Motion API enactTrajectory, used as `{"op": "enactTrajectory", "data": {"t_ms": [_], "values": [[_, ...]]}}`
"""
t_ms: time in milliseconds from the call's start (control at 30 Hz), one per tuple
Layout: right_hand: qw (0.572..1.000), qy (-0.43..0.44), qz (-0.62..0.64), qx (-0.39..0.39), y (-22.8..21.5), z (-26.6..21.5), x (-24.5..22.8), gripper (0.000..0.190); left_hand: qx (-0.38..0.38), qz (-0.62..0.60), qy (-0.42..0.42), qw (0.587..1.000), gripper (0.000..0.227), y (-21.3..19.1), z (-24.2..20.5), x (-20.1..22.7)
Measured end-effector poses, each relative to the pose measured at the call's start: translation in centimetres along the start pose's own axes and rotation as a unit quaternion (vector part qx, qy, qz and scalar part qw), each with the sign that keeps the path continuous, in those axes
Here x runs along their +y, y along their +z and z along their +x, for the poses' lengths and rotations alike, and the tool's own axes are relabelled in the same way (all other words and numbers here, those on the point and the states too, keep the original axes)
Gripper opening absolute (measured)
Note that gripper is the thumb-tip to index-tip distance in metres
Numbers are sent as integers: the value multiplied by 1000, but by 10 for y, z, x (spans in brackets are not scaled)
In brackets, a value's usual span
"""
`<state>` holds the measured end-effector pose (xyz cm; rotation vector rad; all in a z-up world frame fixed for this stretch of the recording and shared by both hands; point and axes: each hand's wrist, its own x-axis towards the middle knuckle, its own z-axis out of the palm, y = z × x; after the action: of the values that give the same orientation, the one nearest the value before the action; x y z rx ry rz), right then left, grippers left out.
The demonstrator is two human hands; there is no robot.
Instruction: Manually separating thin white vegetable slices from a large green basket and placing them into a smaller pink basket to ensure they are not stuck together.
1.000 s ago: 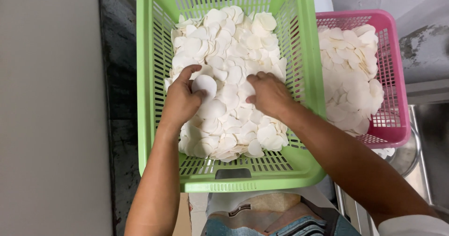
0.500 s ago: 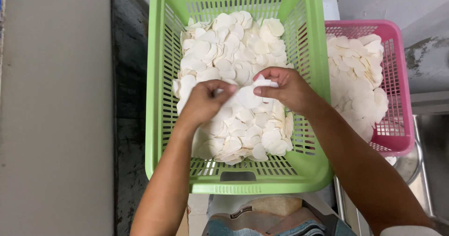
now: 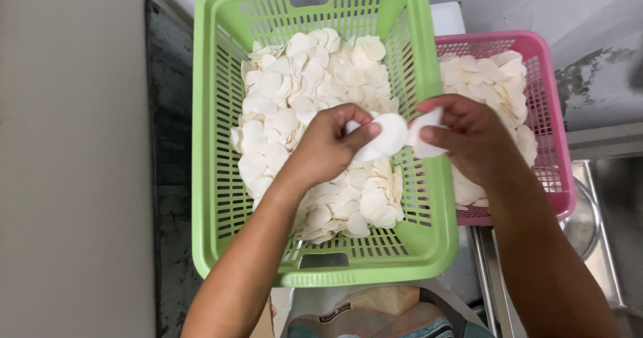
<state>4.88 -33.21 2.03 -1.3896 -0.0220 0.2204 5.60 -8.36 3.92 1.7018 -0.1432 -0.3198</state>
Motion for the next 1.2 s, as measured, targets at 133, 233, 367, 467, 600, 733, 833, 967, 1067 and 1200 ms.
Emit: {"op": "enactTrajectory", "data": {"t_ms": [133,233,367,467,600,733,833,967,1067,1200], "values": [[994,0,-45,101,-43,-30,-30,22,-31,61,16,998,18,56,30,26],[941,9,-165,296,-71,-47,-38,14,-70,97,99,988,20,102,48,29],[918,44,-241,313,-90,-66,-53,7,-97,175,157,967,63,154,59,21],[934,96,-224,262,-98,-75,-56,17,-126,118,58,983,73,174,59,35],[956,57,-187,220,-103,-80,-40,39,-136,64,-18,989,51,185,62,24],[935,34,-254,245,-94,-76,-42,27,-116,55,-19,992,27,184,62,21],[930,40,-244,271,-94,-73,-40,19,-119,29,-22,992,17,178,59,24],[949,54,-185,248,-108,-68,-34,22,-108,8,-34,994,16,175,62,18],[950,36,-197,238,-120,-70,-30,27,-66,98,4,993,6,171,67,9],[932,38,-222,285,-121,-74,-34,20,-56,211,27,976,21,173,71,-6]]}}
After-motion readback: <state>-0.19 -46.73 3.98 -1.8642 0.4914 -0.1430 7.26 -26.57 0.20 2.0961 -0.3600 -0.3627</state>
